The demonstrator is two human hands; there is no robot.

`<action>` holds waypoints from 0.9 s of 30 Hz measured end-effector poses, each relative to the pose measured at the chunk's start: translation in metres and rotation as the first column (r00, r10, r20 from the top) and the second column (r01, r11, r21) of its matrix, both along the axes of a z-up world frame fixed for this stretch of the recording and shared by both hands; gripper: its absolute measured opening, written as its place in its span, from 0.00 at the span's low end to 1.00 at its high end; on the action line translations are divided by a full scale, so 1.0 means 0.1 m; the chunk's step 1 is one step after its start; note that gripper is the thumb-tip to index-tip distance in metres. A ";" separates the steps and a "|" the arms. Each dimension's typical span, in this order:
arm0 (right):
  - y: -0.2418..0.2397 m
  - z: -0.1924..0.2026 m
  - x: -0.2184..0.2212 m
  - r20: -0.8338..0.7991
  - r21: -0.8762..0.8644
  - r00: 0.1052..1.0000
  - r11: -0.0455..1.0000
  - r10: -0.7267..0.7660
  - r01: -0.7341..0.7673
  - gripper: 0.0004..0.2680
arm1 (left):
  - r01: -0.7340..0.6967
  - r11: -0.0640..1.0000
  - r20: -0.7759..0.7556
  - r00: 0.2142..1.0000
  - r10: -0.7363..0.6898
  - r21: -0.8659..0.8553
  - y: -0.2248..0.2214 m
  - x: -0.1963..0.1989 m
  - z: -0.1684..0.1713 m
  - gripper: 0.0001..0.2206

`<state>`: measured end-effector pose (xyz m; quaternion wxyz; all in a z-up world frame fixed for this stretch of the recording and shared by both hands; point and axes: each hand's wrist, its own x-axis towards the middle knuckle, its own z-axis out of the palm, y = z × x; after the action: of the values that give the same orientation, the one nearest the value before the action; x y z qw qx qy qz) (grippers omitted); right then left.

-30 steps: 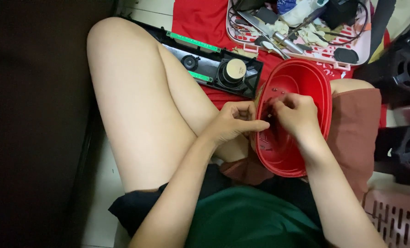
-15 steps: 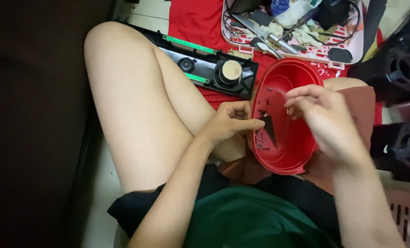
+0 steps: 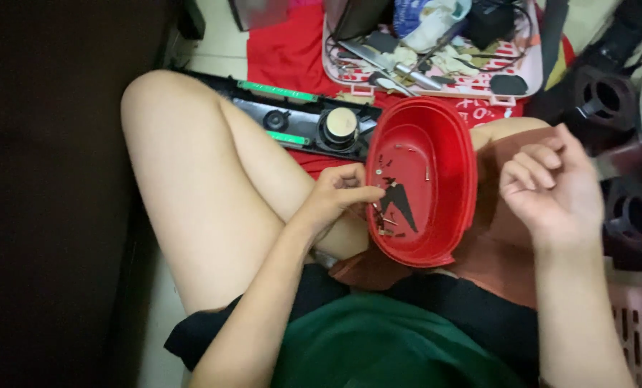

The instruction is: The person sits on the floor and unscrews small screws from a black appliance base, collecting the screws and a small dark part in a red bowl. They then manipulate a round component on the base and use a yellow-handled screwdriver on it near the end.

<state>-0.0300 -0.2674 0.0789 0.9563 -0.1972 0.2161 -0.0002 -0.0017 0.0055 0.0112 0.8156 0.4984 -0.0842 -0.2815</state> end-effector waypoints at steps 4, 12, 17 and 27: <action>-0.18 -0.33 -0.10 0.068 0.107 0.997 0.994 -0.026 0.019 0.11 | -0.071 0.995 -0.115 0.990 0.079 0.074 -0.07 0.05 0.03 0.03; -0.26 -0.68 -0.20 0.202 0.062 0.976 0.993 0.086 -0.100 0.12 | -0.238 0.970 -0.089 0.966 0.241 0.038 -0.52 0.69 0.20 0.07; -0.32 -0.68 -0.16 0.205 -0.047 0.973 0.994 0.104 -0.096 0.13 | -0.363 0.914 -0.001 0.929 0.369 0.179 -1.29 1.27 0.05 0.10; -0.43 -0.71 -0.28 0.229 0.029 0.968 0.994 0.099 -0.108 0.15 | -0.159 0.963 -0.084 0.980 0.181 0.219 -2.15 1.94 -0.41 0.06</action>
<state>-0.0578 -0.3104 0.0082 0.9772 -0.1873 0.0944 0.0315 0.1925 -0.2097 -0.0303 0.7825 0.5725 0.0316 -0.2429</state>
